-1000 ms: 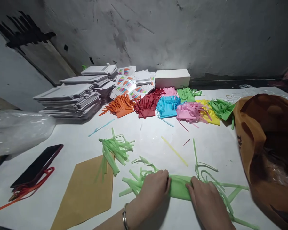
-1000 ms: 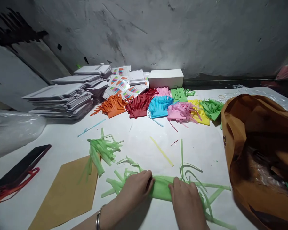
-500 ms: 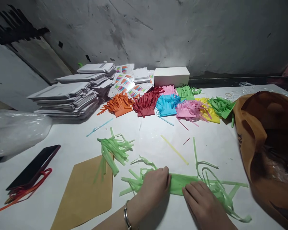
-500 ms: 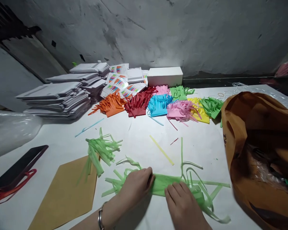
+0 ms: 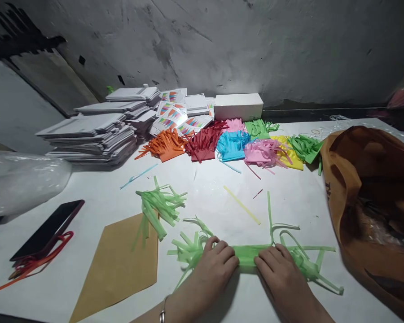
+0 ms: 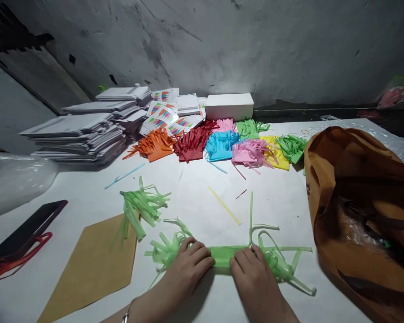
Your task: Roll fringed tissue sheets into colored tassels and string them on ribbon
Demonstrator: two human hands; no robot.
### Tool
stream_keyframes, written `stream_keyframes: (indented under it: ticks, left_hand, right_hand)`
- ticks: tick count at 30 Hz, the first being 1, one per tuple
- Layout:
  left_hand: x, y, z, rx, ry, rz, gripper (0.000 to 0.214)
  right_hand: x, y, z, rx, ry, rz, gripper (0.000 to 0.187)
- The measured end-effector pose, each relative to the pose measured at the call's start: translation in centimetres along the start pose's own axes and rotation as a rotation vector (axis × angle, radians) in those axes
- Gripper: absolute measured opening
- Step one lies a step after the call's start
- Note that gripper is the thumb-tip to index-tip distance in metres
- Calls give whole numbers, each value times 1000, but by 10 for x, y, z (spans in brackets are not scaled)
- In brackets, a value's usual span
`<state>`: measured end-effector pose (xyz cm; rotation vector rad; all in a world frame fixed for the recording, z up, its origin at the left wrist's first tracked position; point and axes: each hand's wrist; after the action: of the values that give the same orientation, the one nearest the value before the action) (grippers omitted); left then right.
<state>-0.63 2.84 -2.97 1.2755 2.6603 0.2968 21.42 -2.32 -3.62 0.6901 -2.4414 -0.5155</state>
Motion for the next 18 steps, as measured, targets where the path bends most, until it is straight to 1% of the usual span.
stream_keyframes:
  ticks: [2,4,8,10,13,15,18]
  left_hand:
    - [2,-4,-3,-10,-65,-96,13]
    - [2,-3,-7,16,-72,-174,19]
    - [-2,14,-13,161,61,-314,27]
    - [-3,24,-14,224,108,-345,28]
    - [-3,31,-12,261,126,-342,26]
    - [-2,31,-10,254,123,-340,24]
    - [-1,27,-7,195,122,-353,21]
  right_hand:
    - [-5,0,-1,-1,-15,74,33]
    - [-10,3,-1,1,-68,135,34]
    - [-17,10,5,-4,-197,203,36]
    - [-16,13,7,-2,-250,224,34]
    - [-12,16,5,-14,-307,258,29]
    - [-8,17,3,-62,-251,230,24]
    - [-4,19,4,-67,-32,49,24]
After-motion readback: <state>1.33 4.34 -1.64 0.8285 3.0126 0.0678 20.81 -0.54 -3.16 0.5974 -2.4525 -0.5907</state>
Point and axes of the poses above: each hand's wrist, its own y-axis towards the middle knuckle, its own z-axis out of the palm, x = y × z, and after that the axes turned 9 degrees about y, right-handed
